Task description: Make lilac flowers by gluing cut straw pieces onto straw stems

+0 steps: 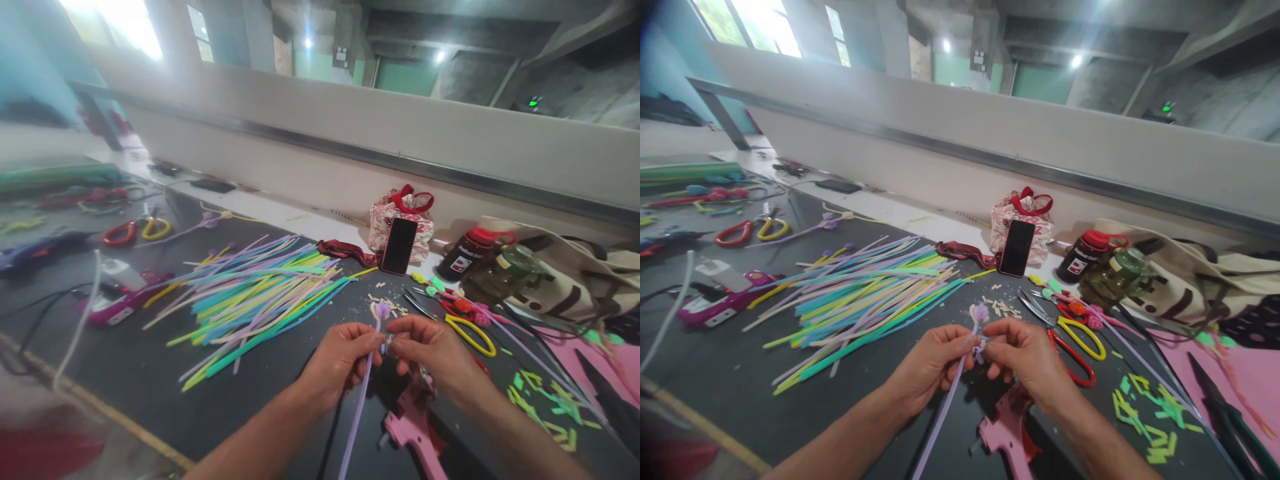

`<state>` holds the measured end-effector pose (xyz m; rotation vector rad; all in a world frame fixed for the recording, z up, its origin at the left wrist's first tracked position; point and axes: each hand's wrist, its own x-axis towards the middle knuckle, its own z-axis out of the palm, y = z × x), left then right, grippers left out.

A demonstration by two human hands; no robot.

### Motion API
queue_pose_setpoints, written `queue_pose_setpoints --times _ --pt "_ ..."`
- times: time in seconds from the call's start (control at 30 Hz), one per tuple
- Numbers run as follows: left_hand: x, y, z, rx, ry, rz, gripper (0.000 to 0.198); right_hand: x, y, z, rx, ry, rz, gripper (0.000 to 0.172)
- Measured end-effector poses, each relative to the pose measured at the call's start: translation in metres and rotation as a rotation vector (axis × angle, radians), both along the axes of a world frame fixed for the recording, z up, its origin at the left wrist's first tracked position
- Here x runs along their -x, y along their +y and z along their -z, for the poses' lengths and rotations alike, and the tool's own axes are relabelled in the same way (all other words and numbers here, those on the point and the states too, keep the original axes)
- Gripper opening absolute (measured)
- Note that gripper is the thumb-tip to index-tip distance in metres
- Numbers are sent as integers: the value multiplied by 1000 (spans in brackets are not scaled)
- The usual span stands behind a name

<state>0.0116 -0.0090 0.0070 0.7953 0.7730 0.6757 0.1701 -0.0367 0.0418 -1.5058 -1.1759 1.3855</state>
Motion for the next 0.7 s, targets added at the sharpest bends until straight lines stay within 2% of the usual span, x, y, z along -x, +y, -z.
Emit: queue_pose_setpoints --times 0.1,0.2,0.37,0.5,0.6,0.7 --pt "0 0 1 -16 23 5 31 4 2 1 -33 -90 -28 20" --pt "0 -1 2 -13 25 -2 31 8 3 3 -64 -85 -50 22" --pt "-1 -2 1 -36 11 -19 32 11 3 5 -122 -89 -33 21" --pt "-2 -3 0 -23 -21 -45 34 10 -1 6 -176 -201 -24 15" --pt "-3 -3 1 -29 -26 -20 34 8 -3 6 -170 -273 -28 13" --pt "-3 -4 1 -29 -46 -6 33 7 -4 6 -125 -187 -7 15"
